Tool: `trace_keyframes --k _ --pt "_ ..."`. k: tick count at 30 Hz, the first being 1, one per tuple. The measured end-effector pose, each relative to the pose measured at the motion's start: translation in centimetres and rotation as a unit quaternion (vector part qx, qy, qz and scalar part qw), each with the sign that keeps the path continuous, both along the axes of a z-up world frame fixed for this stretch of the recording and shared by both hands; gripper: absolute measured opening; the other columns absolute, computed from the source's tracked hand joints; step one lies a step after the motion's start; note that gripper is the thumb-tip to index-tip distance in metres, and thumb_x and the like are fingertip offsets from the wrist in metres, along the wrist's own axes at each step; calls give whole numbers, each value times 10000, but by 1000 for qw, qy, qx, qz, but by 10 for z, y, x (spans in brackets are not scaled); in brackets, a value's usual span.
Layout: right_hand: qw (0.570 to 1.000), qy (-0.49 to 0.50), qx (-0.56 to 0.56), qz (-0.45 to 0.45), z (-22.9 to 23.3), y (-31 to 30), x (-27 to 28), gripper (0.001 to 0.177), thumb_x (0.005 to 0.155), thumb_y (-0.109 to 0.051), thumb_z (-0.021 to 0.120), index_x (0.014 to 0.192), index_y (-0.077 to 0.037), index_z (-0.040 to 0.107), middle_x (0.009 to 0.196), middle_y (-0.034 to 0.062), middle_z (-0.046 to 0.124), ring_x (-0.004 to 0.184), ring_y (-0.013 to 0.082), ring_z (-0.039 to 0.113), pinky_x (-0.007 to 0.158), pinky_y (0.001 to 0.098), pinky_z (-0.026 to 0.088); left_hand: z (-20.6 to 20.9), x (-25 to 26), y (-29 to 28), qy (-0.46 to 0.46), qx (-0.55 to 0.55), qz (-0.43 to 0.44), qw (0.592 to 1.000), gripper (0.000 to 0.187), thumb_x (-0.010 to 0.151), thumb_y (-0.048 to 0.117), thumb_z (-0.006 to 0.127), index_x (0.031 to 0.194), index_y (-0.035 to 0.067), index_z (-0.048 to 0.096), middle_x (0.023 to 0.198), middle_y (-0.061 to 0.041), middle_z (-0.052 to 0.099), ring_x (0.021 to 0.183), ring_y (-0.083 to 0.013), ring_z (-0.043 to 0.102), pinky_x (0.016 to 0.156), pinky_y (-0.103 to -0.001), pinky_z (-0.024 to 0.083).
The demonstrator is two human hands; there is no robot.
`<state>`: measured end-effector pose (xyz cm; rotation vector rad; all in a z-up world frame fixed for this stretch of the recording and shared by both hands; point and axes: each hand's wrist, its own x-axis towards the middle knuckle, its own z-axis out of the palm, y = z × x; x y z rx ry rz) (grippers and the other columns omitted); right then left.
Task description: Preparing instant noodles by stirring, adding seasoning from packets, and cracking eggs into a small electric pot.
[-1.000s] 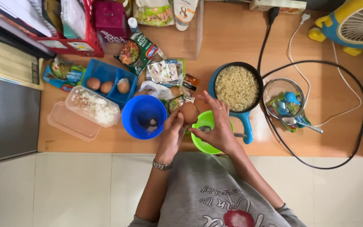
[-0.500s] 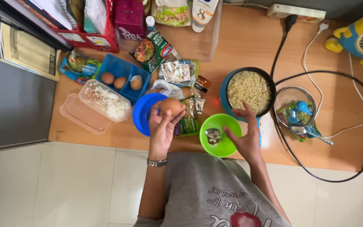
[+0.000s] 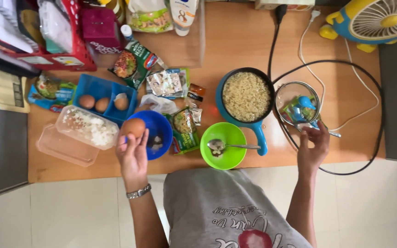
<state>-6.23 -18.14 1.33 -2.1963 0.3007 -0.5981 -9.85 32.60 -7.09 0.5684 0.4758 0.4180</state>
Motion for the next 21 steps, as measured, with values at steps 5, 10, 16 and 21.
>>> trace_keyframes --k 5,10,16,21 --pt "978 55 -195 -56 -70 -104 -7 266 935 -59 798 1190 -131 767 1046 41 709 970 267 692 889 395 528 24 -2 10 19 16 22 999 145 992 64 702 1076 104 592 972 -45 660 1001 -294 728 1177 -604 469" --pt "934 82 -342 -65 -115 -161 -5 336 860 -174 828 1190 -194 769 1212 48 697 1038 340 670 948 461 478 43 -7 17 52 60 30 996 146 1003 75 693 1106 101 592 992 -63 669 931 -239 746 1172 -557 515" --pt "904 141 -398 -63 -118 -160 2 694 758 -195 854 1425 -137 673 1442 127 636 1253 386 604 1108 536 344 46 -12 10 60 64 48 995 114 1012 81 690 1062 91 589 986 -82 674 949 -259 758 1172 -570 509" --pt "877 214 -425 -67 -126 -181 9 672 802 -225 821 1448 -151 652 1269 129 700 1218 341 620 1148 441 318 40 -12 2 55 58 41 996 97 1009 92 692 1065 57 620 999 -113 680 992 -302 756 1156 -595 501"
